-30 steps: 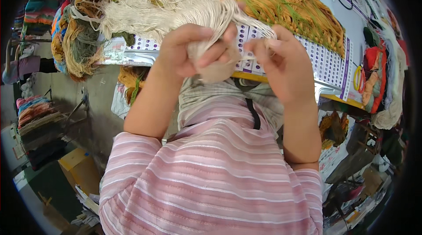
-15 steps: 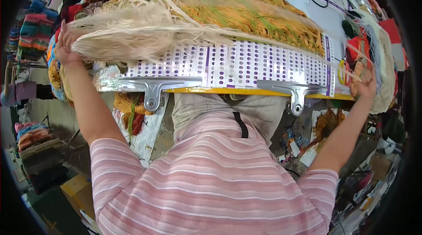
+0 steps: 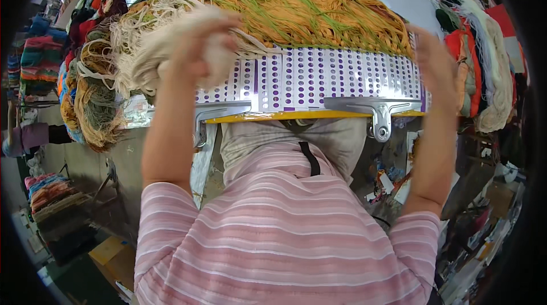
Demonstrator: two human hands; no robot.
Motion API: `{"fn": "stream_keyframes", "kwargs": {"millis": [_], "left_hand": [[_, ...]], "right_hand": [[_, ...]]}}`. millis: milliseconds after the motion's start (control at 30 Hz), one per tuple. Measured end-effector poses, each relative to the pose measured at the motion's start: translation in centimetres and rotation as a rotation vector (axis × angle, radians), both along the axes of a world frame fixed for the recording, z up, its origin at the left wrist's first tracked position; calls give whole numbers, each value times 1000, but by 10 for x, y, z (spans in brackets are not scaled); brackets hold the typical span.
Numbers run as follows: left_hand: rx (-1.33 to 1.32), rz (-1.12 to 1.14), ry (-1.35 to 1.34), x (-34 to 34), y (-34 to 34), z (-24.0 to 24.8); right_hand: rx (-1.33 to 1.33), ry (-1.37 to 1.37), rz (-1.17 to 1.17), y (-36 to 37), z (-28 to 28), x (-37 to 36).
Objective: Sorting colored embroidery threads by pulling bundles through a numbered template on a workbench.
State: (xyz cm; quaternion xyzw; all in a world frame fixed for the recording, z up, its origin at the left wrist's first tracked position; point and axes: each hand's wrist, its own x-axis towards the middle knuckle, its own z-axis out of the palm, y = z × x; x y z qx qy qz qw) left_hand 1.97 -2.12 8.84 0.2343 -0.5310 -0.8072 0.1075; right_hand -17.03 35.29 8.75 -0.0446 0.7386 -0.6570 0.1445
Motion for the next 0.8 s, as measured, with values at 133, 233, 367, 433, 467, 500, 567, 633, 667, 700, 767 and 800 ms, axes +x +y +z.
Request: {"fn": "stream_keyframes", "kwargs": {"millis": [133,233,367,433,467,500,567,633,667,700,767,800], "left_hand": [[86,-362,-230,-24,48,-80],[80,-370,-340,-31,68,-87],[-217,-359,-410,-34,78,-84],[-314,-366,-416,-38,88,-65],[-433,-403,-533,-42,93,-50],[-553,-439,-649,-45,96,-43],[-510,-392,-546,-51,88,-79],[-307,-369,-507,-54,84,-89],[-306,-366,-508,-53,84,-89],[-297,-376,-515,-53,83,-89],[-286,-379,-522,-52,80,-89],[-264,-392,-502,-53,79,-90]], "right_hand": [[195,-147,248,-112,-62,52],[111,27,311,-133,-111,66],[166,162,241,-140,-117,84],[192,177,222,-138,-114,83],[192,176,223,-141,-117,80],[238,114,217,-144,-120,77],[283,54,214,-148,-121,77],[345,125,147,-154,-119,81],[388,131,160,-154,-117,84],[388,130,163,-153,-120,86],[419,478,114,-152,-127,90],[418,480,120,-150,-128,93]]}}
